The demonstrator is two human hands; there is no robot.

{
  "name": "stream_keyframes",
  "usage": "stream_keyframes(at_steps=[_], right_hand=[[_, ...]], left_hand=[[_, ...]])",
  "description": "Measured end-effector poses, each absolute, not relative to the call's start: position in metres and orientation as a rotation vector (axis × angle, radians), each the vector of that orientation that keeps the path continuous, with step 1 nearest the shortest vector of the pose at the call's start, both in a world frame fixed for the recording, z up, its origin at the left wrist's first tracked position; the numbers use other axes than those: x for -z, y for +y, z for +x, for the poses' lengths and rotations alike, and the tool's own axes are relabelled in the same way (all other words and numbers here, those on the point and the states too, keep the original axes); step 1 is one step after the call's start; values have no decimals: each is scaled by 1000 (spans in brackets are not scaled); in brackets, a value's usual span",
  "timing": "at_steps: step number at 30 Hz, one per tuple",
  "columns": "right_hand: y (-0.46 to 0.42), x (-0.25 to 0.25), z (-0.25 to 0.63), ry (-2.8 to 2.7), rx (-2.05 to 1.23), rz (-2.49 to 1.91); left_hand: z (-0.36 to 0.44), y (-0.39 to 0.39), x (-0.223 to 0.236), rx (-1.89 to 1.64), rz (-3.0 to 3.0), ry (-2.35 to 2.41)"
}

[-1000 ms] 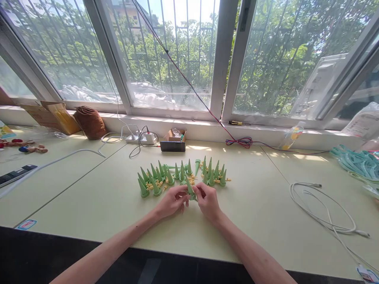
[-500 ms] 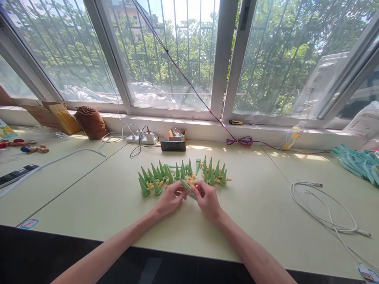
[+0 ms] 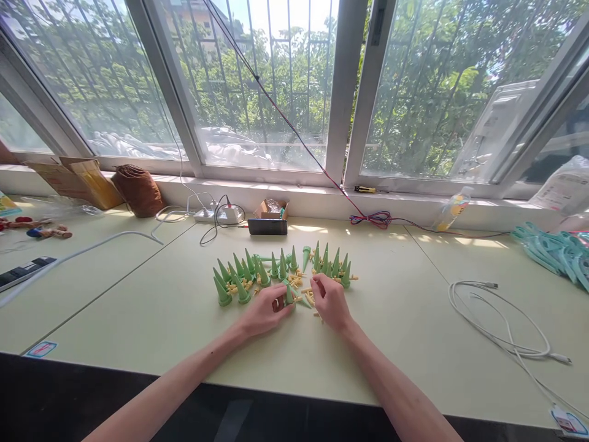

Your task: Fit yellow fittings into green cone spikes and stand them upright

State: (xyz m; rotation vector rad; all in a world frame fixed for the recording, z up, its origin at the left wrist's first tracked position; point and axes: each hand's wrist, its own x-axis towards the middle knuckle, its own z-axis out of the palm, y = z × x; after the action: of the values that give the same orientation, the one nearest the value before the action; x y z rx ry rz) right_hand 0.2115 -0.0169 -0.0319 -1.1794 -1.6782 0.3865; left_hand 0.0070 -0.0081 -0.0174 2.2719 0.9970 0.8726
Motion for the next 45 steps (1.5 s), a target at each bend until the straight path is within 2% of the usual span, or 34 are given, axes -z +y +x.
stream_keyframes(at_steps=[6, 14, 16, 20, 26, 32, 45], right_hand=[[-16, 33, 212, -1718, -380, -1217], [-17, 35, 212, -1717, -419, -1216], [-17, 35, 212, -1716, -433, -1220], [-19, 34, 212, -1720, -473, -1220], [-18, 33, 210, -1720, -483, -1206], [-18, 37, 206, -1736, -492, -1195], [-15, 39, 203, -1727, -511, -1177]], left_hand=[[7, -9, 18, -877, 2293, 1002], [-1, -2, 25, -1441, 2391, 1278], [-2, -2, 25, -1365, 2486, 1450], [0, -8, 18, -913, 2601, 1781], [-7, -30, 16, -463, 2480, 1954], [-21, -37, 20, -470, 2398, 1930], [-22, -22, 16, -238, 2535, 1792]])
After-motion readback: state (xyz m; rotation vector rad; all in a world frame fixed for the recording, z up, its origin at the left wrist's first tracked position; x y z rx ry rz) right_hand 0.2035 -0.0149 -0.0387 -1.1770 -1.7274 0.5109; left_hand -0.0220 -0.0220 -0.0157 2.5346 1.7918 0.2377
